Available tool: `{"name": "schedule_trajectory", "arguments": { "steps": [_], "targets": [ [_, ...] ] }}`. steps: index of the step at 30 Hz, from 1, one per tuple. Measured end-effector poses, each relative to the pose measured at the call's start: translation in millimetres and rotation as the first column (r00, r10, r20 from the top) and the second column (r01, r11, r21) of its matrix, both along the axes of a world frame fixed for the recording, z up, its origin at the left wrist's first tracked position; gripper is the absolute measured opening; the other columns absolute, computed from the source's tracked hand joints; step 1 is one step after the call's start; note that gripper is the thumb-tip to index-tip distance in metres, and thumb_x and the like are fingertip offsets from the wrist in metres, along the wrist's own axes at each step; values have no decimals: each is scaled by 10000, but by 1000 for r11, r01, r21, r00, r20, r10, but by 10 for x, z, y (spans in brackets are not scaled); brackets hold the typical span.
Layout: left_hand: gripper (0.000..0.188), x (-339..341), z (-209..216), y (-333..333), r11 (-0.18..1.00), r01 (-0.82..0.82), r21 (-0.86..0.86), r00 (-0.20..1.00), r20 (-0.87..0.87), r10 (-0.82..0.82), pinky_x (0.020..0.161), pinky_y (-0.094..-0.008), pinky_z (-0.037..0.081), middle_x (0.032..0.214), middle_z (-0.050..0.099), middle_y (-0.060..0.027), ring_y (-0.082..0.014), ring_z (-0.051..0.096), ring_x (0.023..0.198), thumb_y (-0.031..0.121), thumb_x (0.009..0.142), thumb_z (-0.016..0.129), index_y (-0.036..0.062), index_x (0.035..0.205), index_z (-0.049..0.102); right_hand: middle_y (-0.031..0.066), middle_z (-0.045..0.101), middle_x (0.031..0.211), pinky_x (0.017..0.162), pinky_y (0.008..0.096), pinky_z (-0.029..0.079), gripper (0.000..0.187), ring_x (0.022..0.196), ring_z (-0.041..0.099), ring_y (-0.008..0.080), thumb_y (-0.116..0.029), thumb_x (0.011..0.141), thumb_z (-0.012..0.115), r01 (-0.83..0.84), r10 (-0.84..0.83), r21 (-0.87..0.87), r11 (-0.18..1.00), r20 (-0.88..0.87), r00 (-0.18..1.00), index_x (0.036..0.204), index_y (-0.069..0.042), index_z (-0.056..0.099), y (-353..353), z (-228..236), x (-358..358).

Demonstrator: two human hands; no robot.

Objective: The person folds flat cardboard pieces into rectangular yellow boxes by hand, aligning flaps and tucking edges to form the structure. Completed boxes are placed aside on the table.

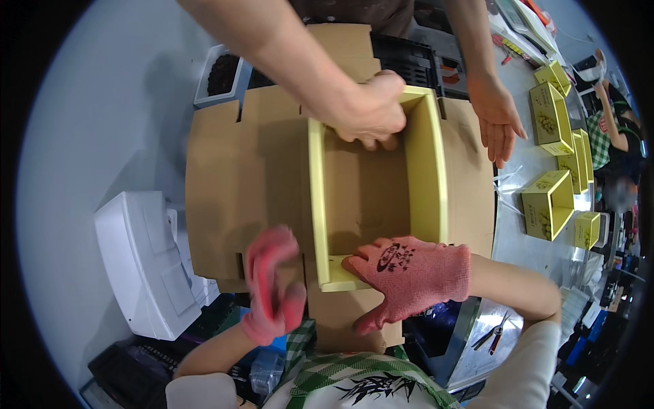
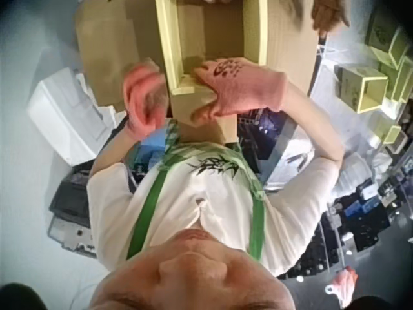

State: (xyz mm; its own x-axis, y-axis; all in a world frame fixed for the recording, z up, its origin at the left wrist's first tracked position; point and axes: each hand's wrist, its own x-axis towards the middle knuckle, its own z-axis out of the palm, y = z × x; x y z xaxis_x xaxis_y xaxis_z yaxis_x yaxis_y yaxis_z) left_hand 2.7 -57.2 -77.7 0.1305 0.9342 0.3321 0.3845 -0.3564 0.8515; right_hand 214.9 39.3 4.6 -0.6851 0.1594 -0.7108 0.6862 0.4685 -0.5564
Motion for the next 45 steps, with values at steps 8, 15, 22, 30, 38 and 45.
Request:
{"name": "schedule_trajectory", "arguments": {
  "steps": [8, 15, 22, 30, 38, 45],
  "targets": [
    [607, 331, -672, 29, 702, 346, -622, 637, 705, 311, 1128, -408, 207, 1481, 229, -146, -288, 260, 1367, 227, 917, 439, 36, 1447, 213, 204, 447, 1269, 1013, 424, 393, 769, 1189, 438, 352, -399, 666, 664, 56, -21, -233, 971, 152, 988, 1291, 0, 460, 139, -410, -294],
    [656, 462, -721, -33, 436, 806, -402, -73, 662, 746, 1082, -456, 322, 1369, 413, -172, -307, 411, 1277, 513, 911, 387, -12, 1301, 437, 205, 399, 1297, 1033, 430, 358, 726, 1231, 414, 350, -325, 604, 656, -1, 27, -406, 914, 58, 998, 1223, 28, 515, 278, -567, -268],
    [627, 457, -937, 33, 591, 605, -534, 283, 838, 467, 1004, -456, 431, 1299, 516, -172, -300, 543, 1150, 510, 934, 396, -9, 1280, 464, 223, 452, 1235, 970, 402, 426, 717, 1166, 479, 352, -302, 578, 689, -40, 21, -426, 904, -49, 999, 1165, 81, 537, 400, -682, -330],
    [630, 446, -598, 317, 843, 191, -503, 721, 655, 228, 1097, -364, 241, 1427, 299, -135, -252, 300, 1321, 408, 995, 329, 24, 1470, 177, 144, 628, 878, 700, 364, 507, 417, 771, 627, 256, -93, 658, 628, 179, -152, -250, 951, 124, 981, 1043, -2, 496, 272, -262, -399],
    [533, 502, -265, 562, 823, -432, -369, 823, 212, 527, 1068, -340, 301, 1414, 374, -149, -251, 407, 1249, 295, 1011, 325, -27, 1432, 266, 152, 605, 674, 592, 419, 496, 462, 670, 623, 361, -151, 692, 649, 233, -118, 412, 881, -285, 951, 1043, 11, 397, -130, -336, -177],
    [494, 595, -515, 508, 961, -276, -27, 936, 220, 276, 1078, -343, 297, 1411, 367, -149, -244, 362, 1298, 206, 991, 404, -15, 1419, 295, 163, 648, 827, 731, 429, 499, 491, 815, 644, 344, -244, 704, 691, 200, -144, 490, 849, -150, 978, 1049, -15, 429, -199, -150, -173]
  ]
}}
